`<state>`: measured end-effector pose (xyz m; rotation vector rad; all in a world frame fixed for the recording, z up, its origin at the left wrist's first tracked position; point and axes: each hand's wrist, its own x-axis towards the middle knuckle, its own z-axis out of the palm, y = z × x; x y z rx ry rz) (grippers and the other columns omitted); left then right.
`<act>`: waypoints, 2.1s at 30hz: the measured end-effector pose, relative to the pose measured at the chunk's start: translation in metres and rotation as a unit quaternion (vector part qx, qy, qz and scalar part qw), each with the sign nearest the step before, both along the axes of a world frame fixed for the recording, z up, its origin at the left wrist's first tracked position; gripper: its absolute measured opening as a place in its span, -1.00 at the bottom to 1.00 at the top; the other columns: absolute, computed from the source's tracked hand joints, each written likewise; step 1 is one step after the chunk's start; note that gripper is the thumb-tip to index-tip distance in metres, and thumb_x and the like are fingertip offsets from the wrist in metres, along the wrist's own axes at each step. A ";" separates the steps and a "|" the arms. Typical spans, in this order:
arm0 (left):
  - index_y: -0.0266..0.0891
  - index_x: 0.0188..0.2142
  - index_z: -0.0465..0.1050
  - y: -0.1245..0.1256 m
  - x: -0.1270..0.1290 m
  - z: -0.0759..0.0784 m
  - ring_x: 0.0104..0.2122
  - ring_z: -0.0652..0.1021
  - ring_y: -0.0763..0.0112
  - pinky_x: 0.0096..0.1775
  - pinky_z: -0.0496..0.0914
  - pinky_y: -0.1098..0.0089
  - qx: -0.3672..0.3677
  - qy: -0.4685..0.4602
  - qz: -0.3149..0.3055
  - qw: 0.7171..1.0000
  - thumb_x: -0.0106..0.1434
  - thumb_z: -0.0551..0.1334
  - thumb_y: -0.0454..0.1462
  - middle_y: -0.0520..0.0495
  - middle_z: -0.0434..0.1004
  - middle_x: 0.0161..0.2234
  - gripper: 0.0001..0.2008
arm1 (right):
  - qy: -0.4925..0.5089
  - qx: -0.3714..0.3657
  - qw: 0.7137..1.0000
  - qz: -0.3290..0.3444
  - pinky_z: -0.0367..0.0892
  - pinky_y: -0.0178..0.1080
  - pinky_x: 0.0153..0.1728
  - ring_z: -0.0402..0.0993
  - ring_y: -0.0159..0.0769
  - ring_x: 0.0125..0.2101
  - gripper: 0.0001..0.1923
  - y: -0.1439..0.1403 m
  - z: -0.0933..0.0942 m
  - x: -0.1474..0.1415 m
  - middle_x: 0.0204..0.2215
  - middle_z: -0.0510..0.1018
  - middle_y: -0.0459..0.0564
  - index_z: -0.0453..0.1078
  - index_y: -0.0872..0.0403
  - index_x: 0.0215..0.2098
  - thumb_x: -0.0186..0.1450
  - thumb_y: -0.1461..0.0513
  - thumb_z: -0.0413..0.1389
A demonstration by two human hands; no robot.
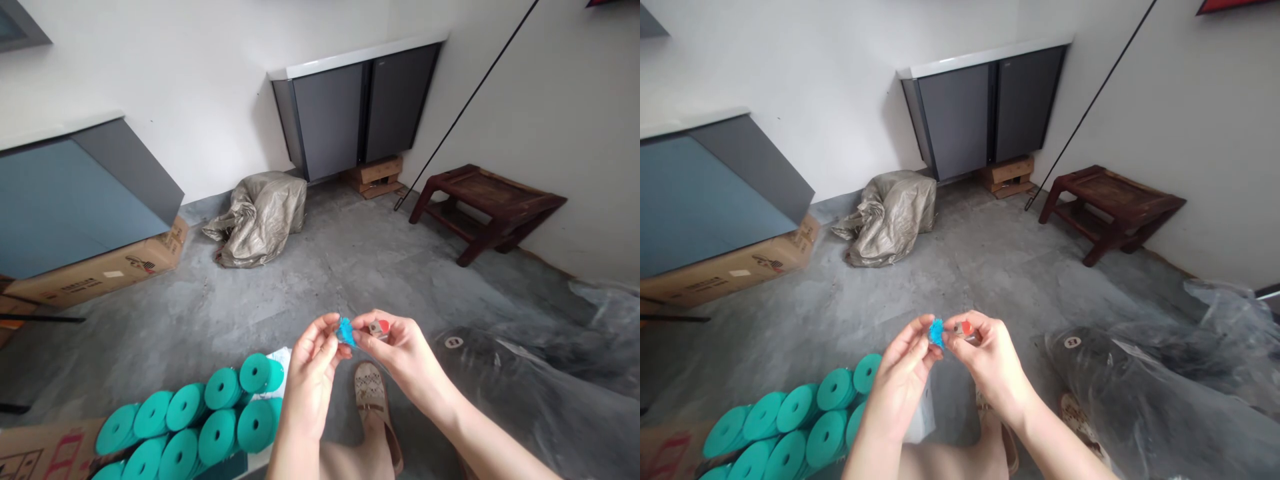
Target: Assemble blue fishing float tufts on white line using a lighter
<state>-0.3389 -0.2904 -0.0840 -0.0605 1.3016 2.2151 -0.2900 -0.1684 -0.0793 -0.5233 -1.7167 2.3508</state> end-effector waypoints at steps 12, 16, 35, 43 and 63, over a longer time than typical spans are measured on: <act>-0.29 -0.28 0.52 0.001 0.000 -0.001 -0.49 0.46 0.51 -0.35 0.35 0.47 0.009 -0.028 0.003 1.000 -0.03 0.38 -0.31 -0.07 0.52 -0.35 -0.74 | 0.013 0.046 0.999 -0.006 0.16 -0.30 -0.46 0.24 -0.36 -0.53 -0.86 0.000 -0.002 0.001 -0.59 0.39 -0.10 0.36 0.10 -0.58 0.09 0.21 0.14; -0.29 -0.29 0.52 0.001 -0.001 -0.001 -0.48 0.45 0.52 -0.36 0.35 0.47 0.013 -0.032 0.007 0.999 -0.03 0.38 -0.31 -0.07 0.51 -0.36 -0.74 | 0.011 0.046 0.999 -0.016 0.16 -0.31 -0.45 0.24 -0.38 -0.54 -0.86 -0.001 0.001 0.000 -0.61 0.39 -0.12 0.35 0.10 -0.58 0.08 0.21 0.14; -0.27 -0.25 0.51 0.001 0.001 -0.003 -0.49 0.45 0.54 -0.36 0.34 0.49 -0.007 -0.010 -0.008 1.000 0.03 0.35 -0.27 -0.04 0.50 -0.38 -0.75 | 0.016 0.031 0.999 -0.010 0.15 -0.30 -0.43 0.20 -0.38 -0.52 -0.81 0.001 0.000 0.000 -0.59 0.35 -0.10 0.33 0.12 -0.57 0.10 0.16 0.12; -0.28 -0.26 0.50 0.000 0.001 0.000 -0.48 0.45 0.53 -0.34 0.34 0.48 -0.030 -0.003 -0.012 0.999 0.01 0.36 -0.25 -0.05 0.50 -0.37 -0.72 | 0.012 0.044 0.999 -0.015 0.18 -0.29 -0.38 0.27 -0.36 -0.48 -0.82 0.005 -0.002 0.001 -0.54 0.41 -0.08 0.40 0.13 -0.49 0.08 0.15 0.16; -0.27 -0.24 0.50 0.000 0.000 -0.003 -0.46 0.46 0.53 -0.35 0.36 0.50 0.011 -0.008 -0.014 1.000 0.02 0.35 -0.31 -0.06 0.51 -0.36 -0.74 | -0.043 -0.116 0.990 0.068 0.04 -0.31 -0.48 0.09 -0.44 -0.57 -0.72 0.005 -0.001 0.001 -0.60 0.30 -0.12 0.33 0.13 -0.56 0.00 0.08 0.22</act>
